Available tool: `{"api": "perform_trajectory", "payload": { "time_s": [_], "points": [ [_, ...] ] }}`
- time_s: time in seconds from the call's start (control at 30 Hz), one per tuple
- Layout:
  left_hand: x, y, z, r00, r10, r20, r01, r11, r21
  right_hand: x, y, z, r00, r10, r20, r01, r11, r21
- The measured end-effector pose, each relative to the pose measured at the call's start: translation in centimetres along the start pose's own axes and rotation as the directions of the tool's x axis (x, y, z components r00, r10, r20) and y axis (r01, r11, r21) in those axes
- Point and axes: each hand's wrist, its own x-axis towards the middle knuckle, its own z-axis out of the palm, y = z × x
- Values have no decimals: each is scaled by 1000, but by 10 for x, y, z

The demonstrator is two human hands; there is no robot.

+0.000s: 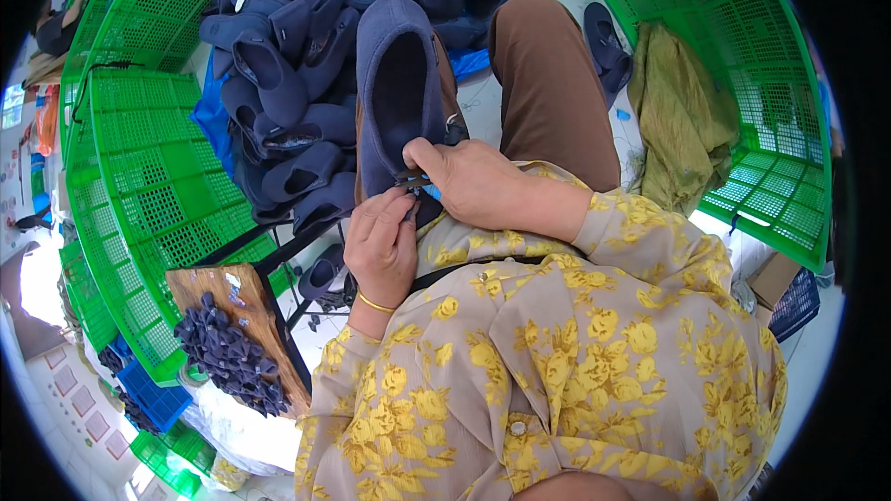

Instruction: The person sits on the floor and sews a dark blue slip-on shoe using a blue-handled awl and thread. They repeatedly pierce the shoe's upper and pull the thread through, working on the same shoe throughout the clip.

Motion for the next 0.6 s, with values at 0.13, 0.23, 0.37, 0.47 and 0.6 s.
{"api": "perform_trajectory", "payload": {
  "time_s": [0.13,0.23,0.37,0.47,0.6],
  "points": [
    [0,0,0,1000,13,-1,-13,1000,2,0,2,0,999,-10,-35,11,1000,26],
    [-2,0,1,1000,8,-4,-8,1000,-10,1,4,2,998,-13,-63,17,998,57],
    [-3,-1,-1,1000,-7,24,7,1000,1,4,4,2,995,-43,-85,51,994,99],
    [-3,0,0,1000,-8,30,7,1000,11,8,-4,1,989,-115,-90,121,990,71],
    [-5,0,2,998,43,40,-45,998,38,10,-6,-9,989,-149,23,150,988,-44]
  ]
}}
